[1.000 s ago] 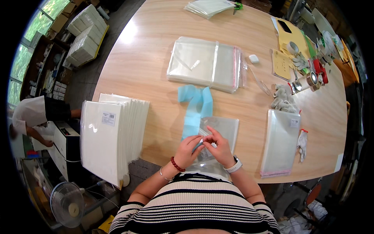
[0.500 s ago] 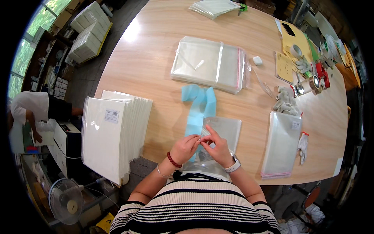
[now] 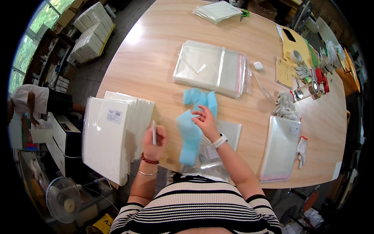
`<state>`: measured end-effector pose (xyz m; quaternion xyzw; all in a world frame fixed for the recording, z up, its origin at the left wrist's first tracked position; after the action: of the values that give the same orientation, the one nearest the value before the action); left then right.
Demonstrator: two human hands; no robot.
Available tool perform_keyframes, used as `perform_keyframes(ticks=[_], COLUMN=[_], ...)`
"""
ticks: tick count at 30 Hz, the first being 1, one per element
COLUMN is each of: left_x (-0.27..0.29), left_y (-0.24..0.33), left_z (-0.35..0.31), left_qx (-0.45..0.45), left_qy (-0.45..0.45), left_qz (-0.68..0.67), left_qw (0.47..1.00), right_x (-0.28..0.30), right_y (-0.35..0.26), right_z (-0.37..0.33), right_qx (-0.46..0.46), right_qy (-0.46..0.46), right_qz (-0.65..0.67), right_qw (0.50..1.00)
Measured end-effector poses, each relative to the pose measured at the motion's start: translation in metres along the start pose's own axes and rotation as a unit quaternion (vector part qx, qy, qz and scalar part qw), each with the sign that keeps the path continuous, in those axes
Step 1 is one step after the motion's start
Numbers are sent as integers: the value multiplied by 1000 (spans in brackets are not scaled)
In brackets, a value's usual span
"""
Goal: The person places a white rectangular item into a clear plastic bag, seals it, and then applies a printed label to the outside of the bag. The person then places the labeled bag into a larger clear plastic bag.
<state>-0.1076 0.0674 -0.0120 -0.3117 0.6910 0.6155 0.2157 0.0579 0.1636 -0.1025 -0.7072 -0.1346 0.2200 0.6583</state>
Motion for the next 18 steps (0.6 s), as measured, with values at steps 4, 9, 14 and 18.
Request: perform_keyframes(ticks=[4,9,14,18], left_x=[-10,-26,-42,-43], left_y=[-36,-78,-105,-125], left_z=[-12,-23,-34,-41], left_qx=[184,300,442,524], left_qy=[-130,-206,-220,-228], left_qz=[-255,-376,-327,-281], left_qw=[940,852,806,771], right_x=[-13,-3,19,28], right_y=[-37,-89,-70,-60], right_z=[6,-40,-87,-118], right_qx=[86,7,-37,-88], right_qy=[-47,-179,-136,-73], right_qz=[-158,37,17,60], right_qw=[983,983,990,992])
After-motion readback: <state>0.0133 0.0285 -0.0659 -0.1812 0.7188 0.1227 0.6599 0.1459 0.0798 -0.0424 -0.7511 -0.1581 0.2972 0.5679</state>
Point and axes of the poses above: each hand's wrist, its own z-axis towards the middle knuckle, its own x-axis out of the back of the hand, y = z × x, the point moved 2 cm from there along z, towards the middle knuckle, and after that the axes turned 9 degrees about -y, right-handed, at the moved point
